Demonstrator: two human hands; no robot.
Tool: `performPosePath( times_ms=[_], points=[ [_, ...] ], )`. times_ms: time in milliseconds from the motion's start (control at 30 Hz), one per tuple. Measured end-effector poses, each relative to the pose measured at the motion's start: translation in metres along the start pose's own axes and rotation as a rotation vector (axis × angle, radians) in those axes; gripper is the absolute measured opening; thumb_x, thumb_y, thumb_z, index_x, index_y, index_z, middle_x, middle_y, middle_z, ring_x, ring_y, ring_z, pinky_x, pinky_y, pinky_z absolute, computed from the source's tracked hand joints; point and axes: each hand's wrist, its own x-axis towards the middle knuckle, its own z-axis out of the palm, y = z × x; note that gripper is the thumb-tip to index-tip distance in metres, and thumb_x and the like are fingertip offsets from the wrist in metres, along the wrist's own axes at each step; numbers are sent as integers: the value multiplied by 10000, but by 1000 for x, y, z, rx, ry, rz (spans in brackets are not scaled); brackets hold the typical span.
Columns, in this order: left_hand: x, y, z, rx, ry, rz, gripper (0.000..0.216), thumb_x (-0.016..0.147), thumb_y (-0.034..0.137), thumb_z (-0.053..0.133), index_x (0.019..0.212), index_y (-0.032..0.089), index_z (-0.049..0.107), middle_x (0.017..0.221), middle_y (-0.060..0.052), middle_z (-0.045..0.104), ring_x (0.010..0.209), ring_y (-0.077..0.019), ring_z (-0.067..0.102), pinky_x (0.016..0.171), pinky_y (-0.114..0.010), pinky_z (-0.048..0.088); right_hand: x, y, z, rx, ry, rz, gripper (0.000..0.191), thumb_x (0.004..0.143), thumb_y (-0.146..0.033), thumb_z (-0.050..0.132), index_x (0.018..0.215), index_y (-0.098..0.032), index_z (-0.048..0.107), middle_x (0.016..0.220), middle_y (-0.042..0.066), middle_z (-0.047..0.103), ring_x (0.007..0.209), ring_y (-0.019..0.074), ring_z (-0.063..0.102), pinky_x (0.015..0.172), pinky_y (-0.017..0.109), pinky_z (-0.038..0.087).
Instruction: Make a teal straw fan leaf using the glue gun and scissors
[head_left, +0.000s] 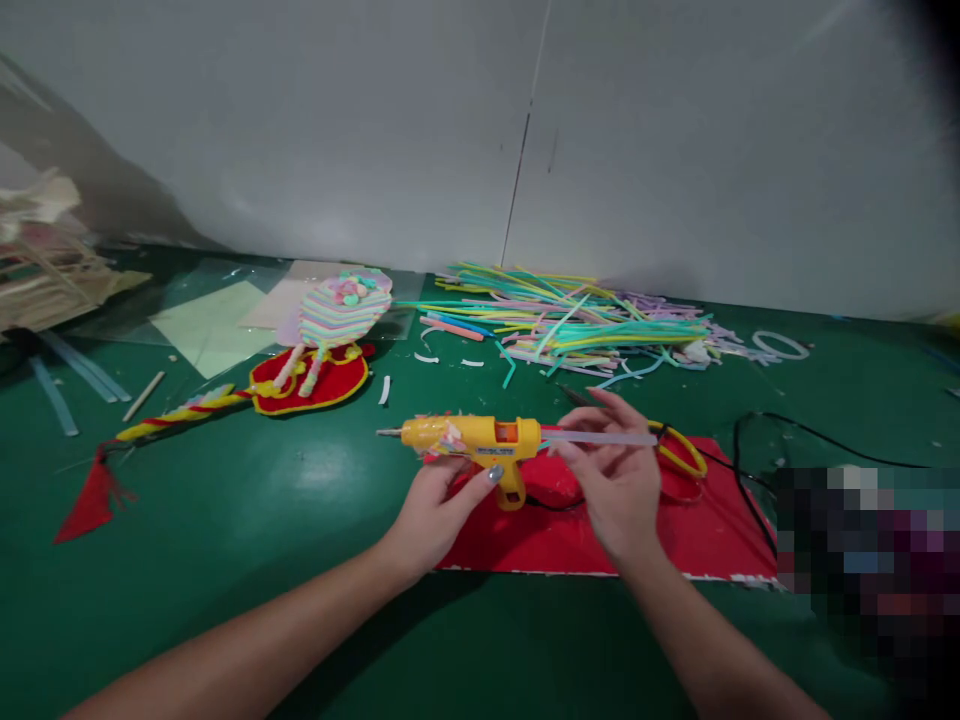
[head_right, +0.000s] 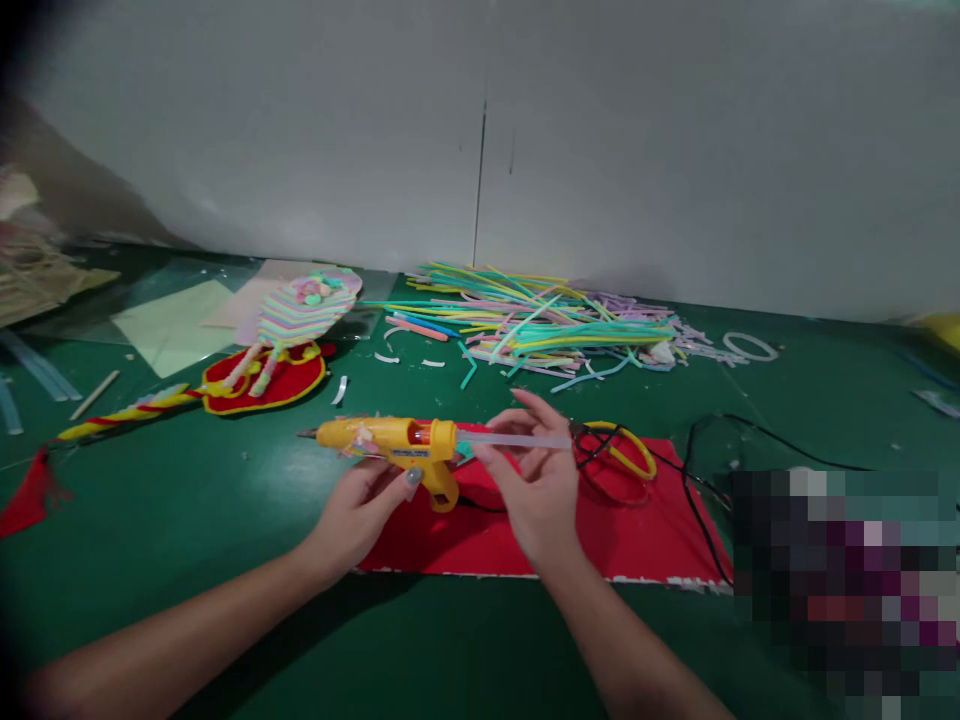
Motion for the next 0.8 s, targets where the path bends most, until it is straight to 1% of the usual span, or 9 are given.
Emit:
performPosePath(
  times_ms=[67,133,200,267,367,467,567,700,800],
  points=[
    [-1,1,0,-1,-17,-57,361,870,454,494,961,164,689,993,-72,721,963,-238,650,907,-359,492,7,-3,-10,-66,-17,-93,242,722,-184,727,945,-248,659,776,-3,649,717,147,634,653,276,544],
    [-2,2,1,-27,-32,-77,354,857,445,507,959,157,684,991,-78,717,983,-242,642,917,-356,482,11,-5,-15,-66,-87,-117,123,726,-150,716,809,-238,694,732,-7,653,658,136,626,618,272,537],
    [-2,2,1,-47,-40,-100,340,840,437,517,937,151,674,956,-81,716,959,-238,645,899,-352,491,11,-6,-15,21,-149,-52,121,746,-146,695,814,-246,709,744,-9,660,590,122,619,548,262,531],
    [-1,2,2,-43,-45,-129,327,821,442,523,868,148,658,883,-81,711,888,-229,652,863,-351,507,8,-7,-10,132,-167,28,115,754,-153,686,816,-245,713,751,-10,667,537,116,619,485,254,527],
    [-1,-1,3,6,-40,-140,326,812,456,511,728,157,608,754,-64,680,772,-209,638,798,-350,524,3,-7,0,236,-85,92,62,737,-164,701,761,-222,699,688,-10,674,518,138,639,448,262,540],
    [-1,-3,3,66,-31,-120,327,816,444,498,662,164,569,683,-47,648,726,-197,620,750,-337,526,-3,-7,8,262,19,178,46,739,-192,710,764,-210,675,626,-13,672,515,150,645,468,277,556],
    [-2,-4,2,81,-36,-97,309,821,425,494,701,158,592,709,-49,660,706,-188,615,740,-332,524,-6,-6,11,270,71,240,88,730,-230,727,743,-204,644,601,-19,663,502,143,634,495,282,557],
    [-1,-1,1,90,-49,-66,304,829,412,492,764,154,639,750,-52,693,718,-198,636,739,-336,531,-7,-2,11,282,69,296,156,715,-282,738,722,-204,602,590,-26,647,480,140,614,484,286,543],
    [-1,0,1,75,-33,-28,290,839,393,503,832,164,680,841,-57,724,831,-221,664,810,-351,525,-6,2,10,250,78,329,199,723,-344,721,733,-206,578,624,-18,655,500,144,616,492,291,538]
  ],
)
